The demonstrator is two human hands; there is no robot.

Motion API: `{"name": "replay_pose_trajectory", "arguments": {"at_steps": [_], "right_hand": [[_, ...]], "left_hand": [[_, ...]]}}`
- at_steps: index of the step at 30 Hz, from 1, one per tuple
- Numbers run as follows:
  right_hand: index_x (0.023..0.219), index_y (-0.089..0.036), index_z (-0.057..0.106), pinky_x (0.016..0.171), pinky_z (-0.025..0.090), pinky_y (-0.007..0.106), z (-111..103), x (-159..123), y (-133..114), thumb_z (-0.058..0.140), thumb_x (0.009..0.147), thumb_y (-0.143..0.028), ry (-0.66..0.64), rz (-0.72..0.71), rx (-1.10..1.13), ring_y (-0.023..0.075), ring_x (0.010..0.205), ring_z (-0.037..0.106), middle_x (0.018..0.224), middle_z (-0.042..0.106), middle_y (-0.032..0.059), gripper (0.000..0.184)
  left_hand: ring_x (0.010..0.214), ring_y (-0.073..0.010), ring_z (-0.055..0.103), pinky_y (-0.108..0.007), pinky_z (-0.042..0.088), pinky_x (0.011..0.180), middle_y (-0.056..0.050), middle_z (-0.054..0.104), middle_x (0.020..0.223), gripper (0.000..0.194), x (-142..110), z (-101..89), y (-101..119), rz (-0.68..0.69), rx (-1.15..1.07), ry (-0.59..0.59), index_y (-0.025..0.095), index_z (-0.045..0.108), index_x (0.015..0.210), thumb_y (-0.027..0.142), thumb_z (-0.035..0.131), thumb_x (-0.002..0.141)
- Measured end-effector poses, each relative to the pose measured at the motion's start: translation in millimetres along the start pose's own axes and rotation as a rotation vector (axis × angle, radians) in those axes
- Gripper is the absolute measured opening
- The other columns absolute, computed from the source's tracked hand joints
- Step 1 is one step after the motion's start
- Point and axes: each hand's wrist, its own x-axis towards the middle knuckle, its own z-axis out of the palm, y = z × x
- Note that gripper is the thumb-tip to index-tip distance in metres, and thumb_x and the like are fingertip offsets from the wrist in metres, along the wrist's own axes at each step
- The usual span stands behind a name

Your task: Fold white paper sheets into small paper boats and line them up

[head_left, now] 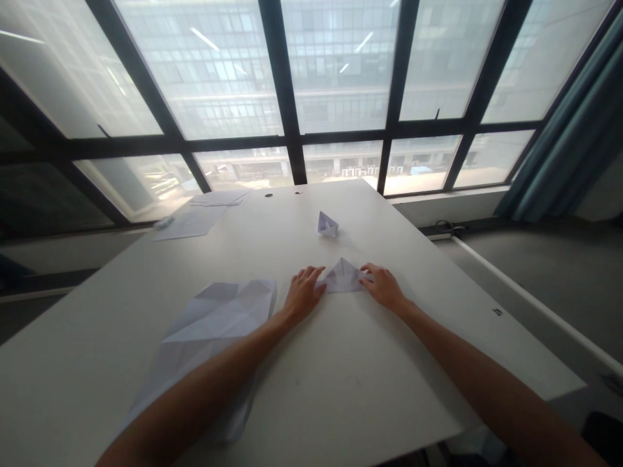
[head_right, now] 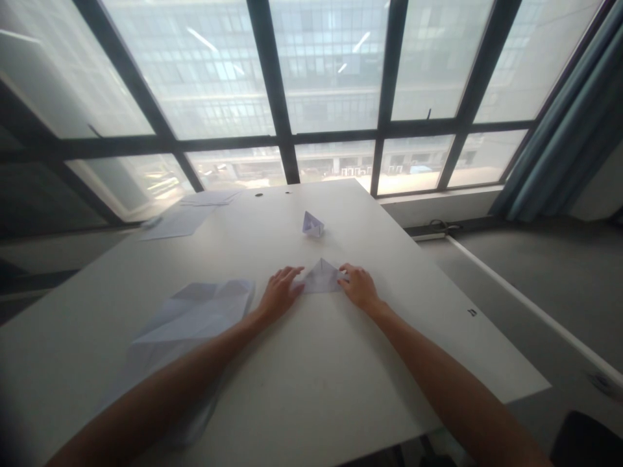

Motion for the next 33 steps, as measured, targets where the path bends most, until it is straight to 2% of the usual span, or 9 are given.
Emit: {"name": "replay_pose_trajectory", "arguments": {"at_steps": [3, 6, 10, 14, 17, 20, 22, 26, 33], "right_hand": [[0.108, -0.021, 0.065, 0.091, 0.040, 0.031, 4.0, 0.5, -0.8, 0.063, 0.086, -0.026, 0.012, -0.014, -0.086, 0.0214, 0.103, 0.060, 0.104, 0.070, 0.0064, 0.022], [0.109, -0.020, 0.064, 0.093, 0.039, 0.033, 5.9, -0.2, -4.0, 0.060, 0.088, -0.026, 0.007, -0.014, -0.143, 0.0230, 0.106, 0.057, 0.107, 0.068, 0.0077, 0.023], [0.114, -0.020, 0.063, 0.095, 0.040, 0.038, 5.6, -3.8, -10.7, 0.056, 0.089, -0.026, 0.037, -0.014, -0.188, 0.0266, 0.112, 0.053, 0.117, 0.063, 0.0115, 0.027], [0.128, -0.017, 0.058, 0.109, 0.030, 0.042, 8.7, -11.2, -23.5, 0.044, 0.093, -0.018, 0.070, -0.133, -0.171, 0.0257, 0.129, 0.043, 0.138, 0.053, 0.0139, 0.038], [0.143, -0.016, 0.045, 0.116, 0.022, 0.041, 16.9, -18.2, -34.1, 0.033, 0.096, -0.019, -0.065, -0.311, -0.115, 0.0214, 0.142, 0.030, 0.151, 0.041, 0.0109, 0.048], [0.152, -0.012, 0.028, 0.119, 0.015, 0.045, 25.6, -23.6, -39.3, 0.028, 0.101, -0.033, -0.240, -0.378, -0.105, 0.0220, 0.147, 0.020, 0.158, 0.027, 0.0110, 0.055], [0.154, -0.011, 0.021, 0.119, 0.013, 0.047, 29.2, -25.4, -39.3, 0.024, 0.102, -0.043, -0.291, -0.368, -0.124, 0.0233, 0.148, 0.016, 0.159, 0.021, 0.0118, 0.061], [0.154, -0.011, 0.020, 0.119, 0.013, 0.048, 31.1, -27.2, -36.0, 0.020, 0.101, -0.052, -0.287, -0.320, -0.172, 0.0249, 0.148, 0.013, 0.160, 0.019, 0.0132, 0.068], [0.149, -0.002, 0.031, 0.118, 0.013, 0.051, 30.7, -27.9, -23.9, 0.026, 0.100, -0.049, -0.181, -0.110, -0.276, 0.0305, 0.146, 0.020, 0.156, 0.026, 0.0219, 0.068]], "left_hand": [[0.130, -0.0266, 0.045, -0.045, 0.036, 0.109, -0.009, 0.052, 0.140, 0.042, -2.3, -1.6, 6.5, 0.136, 0.044, 0.012, 0.023, 0.052, 0.136, 0.021, 0.049, 0.094], [0.139, -0.0226, 0.036, -0.042, 0.029, 0.115, -0.007, 0.044, 0.149, 0.043, -7.0, 0.6, 15.7, 0.283, 0.008, -0.124, 0.023, 0.047, 0.141, 0.024, 0.042, 0.099], [0.146, -0.0233, 0.025, -0.045, 0.020, 0.119, -0.007, 0.033, 0.156, 0.054, -13.1, 5.7, 21.7, 0.312, -0.017, -0.315, 0.023, 0.033, 0.151, 0.043, 0.038, 0.101], [0.147, -0.0233, 0.021, -0.046, 0.016, 0.119, -0.008, 0.030, 0.157, 0.056, -14.6, 8.7, 19.7, 0.300, 0.001, -0.342, 0.022, 0.031, 0.151, 0.046, 0.034, 0.101], [0.147, -0.0227, 0.020, -0.045, 0.017, 0.119, -0.009, 0.027, 0.158, 0.054, -14.3, 11.3, 18.0, 0.277, 0.018, -0.322, 0.022, 0.029, 0.152, 0.038, 0.036, 0.101], [0.147, -0.0217, 0.019, -0.045, 0.017, 0.119, -0.008, 0.026, 0.158, 0.056, -14.1, 13.6, 17.8, 0.258, 0.025, -0.323, 0.022, 0.023, 0.154, 0.031, 0.035, 0.100], [0.148, -0.0224, 0.018, -0.046, 0.016, 0.119, -0.007, 0.026, 0.159, 0.057, -14.0, 14.2, 17.9, 0.251, 0.034, -0.331, 0.021, 0.021, 0.155, 0.032, 0.034, 0.100], [0.148, -0.0241, 0.016, -0.047, 0.016, 0.119, -0.009, 0.025, 0.159, 0.058, -13.3, 13.9, 17.8, 0.243, 0.051, -0.340, 0.018, 0.022, 0.154, 0.036, 0.033, 0.100], [0.148, -0.0244, 0.015, -0.047, 0.016, 0.119, -0.011, 0.024, 0.158, 0.059, -11.7, 10.3, 19.9, 0.231, 0.091, -0.374, 0.016, 0.028, 0.152, 0.030, 0.037, 0.096]]}}
